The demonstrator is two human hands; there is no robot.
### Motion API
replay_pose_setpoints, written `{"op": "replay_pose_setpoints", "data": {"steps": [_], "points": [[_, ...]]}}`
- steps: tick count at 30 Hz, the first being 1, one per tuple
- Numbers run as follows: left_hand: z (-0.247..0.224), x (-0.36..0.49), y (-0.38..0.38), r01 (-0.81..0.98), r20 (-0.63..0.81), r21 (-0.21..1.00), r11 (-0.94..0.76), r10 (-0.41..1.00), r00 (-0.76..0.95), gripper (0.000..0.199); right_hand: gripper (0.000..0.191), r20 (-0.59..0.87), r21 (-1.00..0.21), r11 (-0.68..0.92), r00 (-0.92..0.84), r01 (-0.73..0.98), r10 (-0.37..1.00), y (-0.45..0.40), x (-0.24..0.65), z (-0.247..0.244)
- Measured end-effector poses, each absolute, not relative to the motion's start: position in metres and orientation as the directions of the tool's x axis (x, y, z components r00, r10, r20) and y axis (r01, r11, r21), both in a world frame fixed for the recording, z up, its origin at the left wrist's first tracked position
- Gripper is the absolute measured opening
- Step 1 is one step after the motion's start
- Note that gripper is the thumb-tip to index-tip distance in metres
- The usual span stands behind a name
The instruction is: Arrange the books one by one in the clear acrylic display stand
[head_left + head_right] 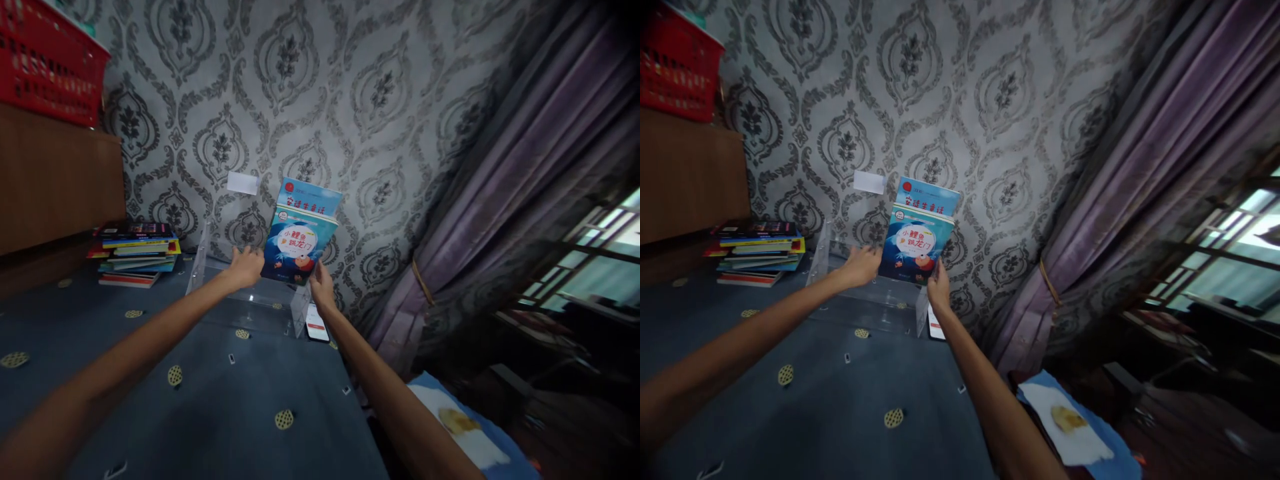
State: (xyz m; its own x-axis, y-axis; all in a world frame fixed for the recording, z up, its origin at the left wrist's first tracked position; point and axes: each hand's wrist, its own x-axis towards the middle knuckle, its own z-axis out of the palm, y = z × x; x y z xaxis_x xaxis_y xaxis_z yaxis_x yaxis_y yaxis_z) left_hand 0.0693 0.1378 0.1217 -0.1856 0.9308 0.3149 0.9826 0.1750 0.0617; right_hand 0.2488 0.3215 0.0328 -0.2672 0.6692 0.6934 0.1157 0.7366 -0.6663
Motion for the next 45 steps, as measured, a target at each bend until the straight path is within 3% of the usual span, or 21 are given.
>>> {"op": "replay_pose_setpoints", "data": {"steps": [3, 7, 12, 16, 21, 27, 32, 38, 42, 45], "points": [[0.097, 0.077, 0.113, 0.985, 0.370, 0.010, 0.170, 0.915, -0.162, 0.067, 0.068, 0.647, -0.726, 0.675, -0.202, 0.129, 0.735, 0.297, 0.264, 0.015], [0.037, 0.074, 0.074, 0.990, 0.434, -0.064, 0.124, 0.897, -0.084, 0.062, 0.054, 0.640, -0.733, 0.663, -0.174, 0.154, 0.748, 0.239, 0.288, -0.023], [-0.048, 0.063, 0.025, 1.000, 0.432, 0.002, 0.006, 0.902, -0.006, 0.049, 0.043, 0.569, -0.736, 0.665, -0.417, 0.127, 0.709, 0.157, 0.283, -0.075], [-0.082, 0.059, 0.007, 0.994, 0.409, 0.113, -0.010, 0.912, -0.038, 0.041, 0.043, 0.503, -0.727, 0.684, -0.632, 0.061, 0.590, 0.109, 0.258, -0.095], [-0.082, 0.053, 0.008, 0.964, 0.382, 0.264, 0.022, 0.915, -0.125, 0.034, 0.043, 0.432, -0.747, 0.665, -0.752, 0.011, 0.498, 0.068, 0.236, -0.084], [-0.079, 0.042, 0.001, 0.918, 0.435, 0.395, -0.043, 0.889, -0.145, 0.032, 0.039, 0.439, -0.667, 0.745, -0.806, 0.003, 0.396, 0.051, 0.244, -0.076], [-0.081, 0.032, -0.007, 0.938, 0.534, 0.346, 0.000, 0.823, -0.196, 0.031, 0.040, 0.454, -0.540, 0.840, -0.860, -0.055, 0.235, 0.055, 0.247, -0.084], [-0.073, 0.032, -0.007, 0.937, 0.510, 0.344, 0.063, 0.825, -0.243, 0.032, 0.040, 0.461, -0.482, 0.871, -0.874, -0.100, 0.154, 0.066, 0.241, -0.095], [-0.073, 0.032, -0.007, 0.925, 0.549, 0.378, 0.048, 0.792, -0.266, 0.030, 0.041, 0.489, -0.503, 0.851, -0.861, -0.147, 0.140, 0.066, 0.245, -0.093], [-0.070, 0.030, -0.007, 0.917, 0.538, 0.388, 0.094, 0.784, -0.308, 0.029, 0.034, 0.472, -0.614, 0.780, -0.848, -0.120, 0.241, 0.061, 0.242, -0.091]]}}
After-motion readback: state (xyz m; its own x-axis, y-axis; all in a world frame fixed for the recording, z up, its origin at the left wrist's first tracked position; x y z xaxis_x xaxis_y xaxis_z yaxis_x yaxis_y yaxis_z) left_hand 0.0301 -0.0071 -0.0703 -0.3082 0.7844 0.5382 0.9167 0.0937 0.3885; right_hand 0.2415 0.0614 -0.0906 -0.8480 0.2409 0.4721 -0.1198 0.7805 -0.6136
